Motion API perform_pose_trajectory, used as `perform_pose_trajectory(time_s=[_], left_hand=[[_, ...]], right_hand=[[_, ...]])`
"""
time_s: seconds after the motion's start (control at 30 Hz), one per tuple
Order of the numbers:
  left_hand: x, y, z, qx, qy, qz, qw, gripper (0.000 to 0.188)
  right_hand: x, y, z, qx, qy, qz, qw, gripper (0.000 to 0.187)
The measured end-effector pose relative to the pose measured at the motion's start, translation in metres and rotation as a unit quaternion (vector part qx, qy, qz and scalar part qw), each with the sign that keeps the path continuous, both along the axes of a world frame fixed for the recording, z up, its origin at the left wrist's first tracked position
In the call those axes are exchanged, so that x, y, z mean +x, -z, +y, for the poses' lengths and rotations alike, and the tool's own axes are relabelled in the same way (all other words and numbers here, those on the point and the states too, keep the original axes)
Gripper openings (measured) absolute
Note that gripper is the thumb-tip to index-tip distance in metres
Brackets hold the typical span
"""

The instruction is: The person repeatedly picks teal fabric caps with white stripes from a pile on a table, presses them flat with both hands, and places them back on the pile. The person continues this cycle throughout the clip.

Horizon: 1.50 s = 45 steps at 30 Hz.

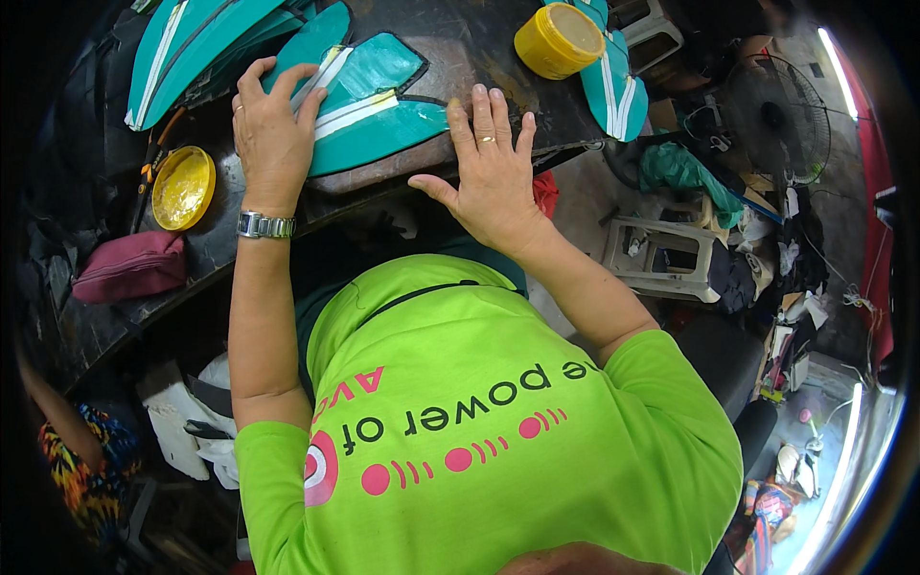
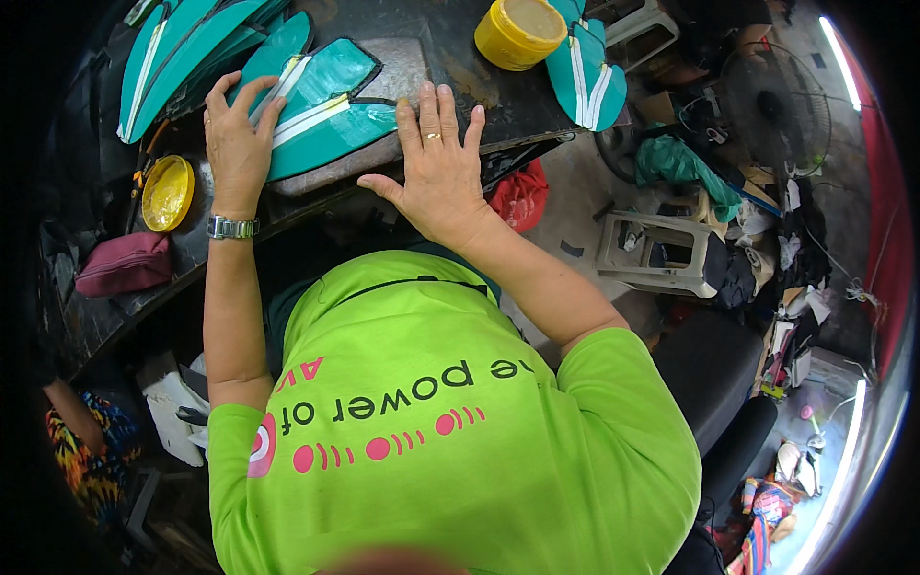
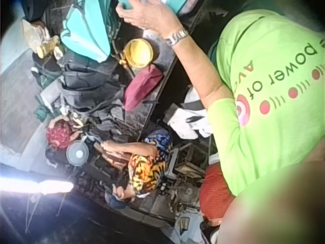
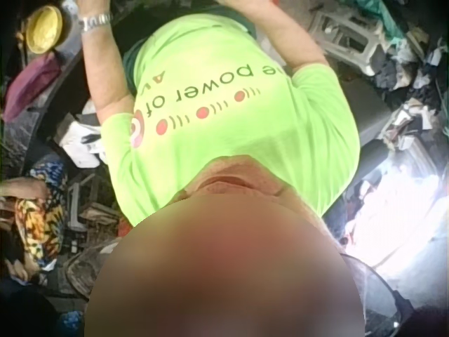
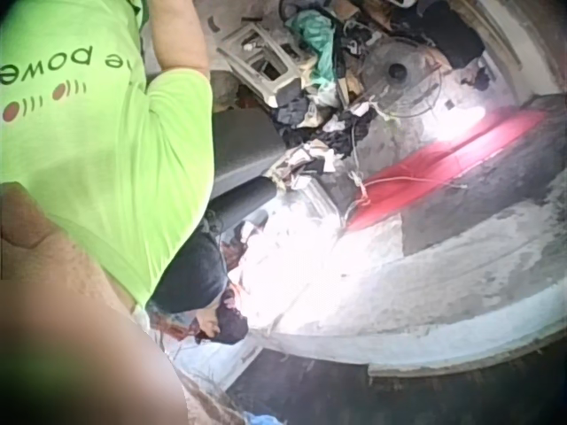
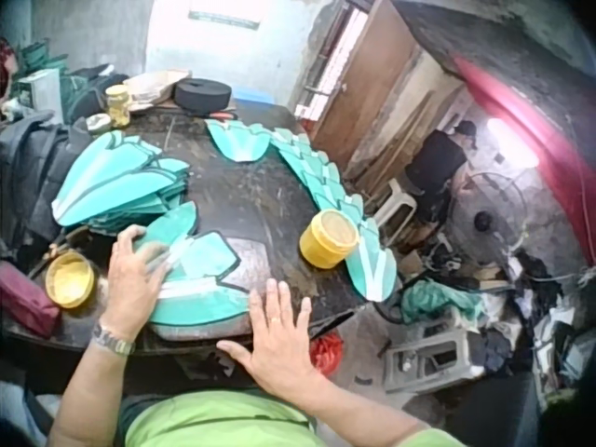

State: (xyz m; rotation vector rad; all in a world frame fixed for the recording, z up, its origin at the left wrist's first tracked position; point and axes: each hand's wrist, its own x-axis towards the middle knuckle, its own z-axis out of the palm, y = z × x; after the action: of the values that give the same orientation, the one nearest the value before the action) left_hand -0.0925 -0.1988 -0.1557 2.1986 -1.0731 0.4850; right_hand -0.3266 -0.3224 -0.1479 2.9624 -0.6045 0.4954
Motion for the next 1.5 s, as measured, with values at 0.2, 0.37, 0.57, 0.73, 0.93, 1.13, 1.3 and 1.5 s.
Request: perform_pose_trajectory(time_s=[0.2,0.37,0.57,0.73,0.93,1.13,1.3,1.5], left_hand=[[0.001,0.002,0.001,0.002,-0.003,0.009,1.000,0.027],[0.000,0.003,-0.001,0.010,-0.007,0.011,1.000,0.026],[0.001,0.002,-0.001,0.018,-0.011,0.007,1.000,0.026],[0.001,0.003,-0.001,0.017,-0.009,0.005,1.000,0.027],[0.002,0.002,-0.001,0.023,-0.008,-0.002,1.000,0.027],[0.002,0.002,0.000,0.017,-0.001,0.008,1.000,0.027],[0.001,0.001,0.000,0.019,-0.003,0.019,1.000,0.027],[0.007,-0.011,0.012,0.007,0.066,0.121,0.990,0.037]], right_hand=[[0.000,-0.001,0.003,0.020,0.000,0.016,1.000,0.101],[0.003,-0.003,0.001,-0.010,-0.023,0.029,0.999,0.103],[0.003,-0.005,0.001,-0.017,-0.031,0.028,0.999,0.103],[0.002,-0.005,-0.003,-0.054,-0.033,0.036,0.997,0.100],[0.006,-0.009,0.007,-0.087,-0.066,0.061,0.992,0.091],[0.022,-0.015,0.012,0.044,-0.120,-0.017,0.992,0.080],[0.013,-0.017,-0.009,0.009,-0.078,-0.017,0.997,0.075],[0.014,-0.009,-0.027,-0.026,-0.104,0.051,0.993,0.076]])
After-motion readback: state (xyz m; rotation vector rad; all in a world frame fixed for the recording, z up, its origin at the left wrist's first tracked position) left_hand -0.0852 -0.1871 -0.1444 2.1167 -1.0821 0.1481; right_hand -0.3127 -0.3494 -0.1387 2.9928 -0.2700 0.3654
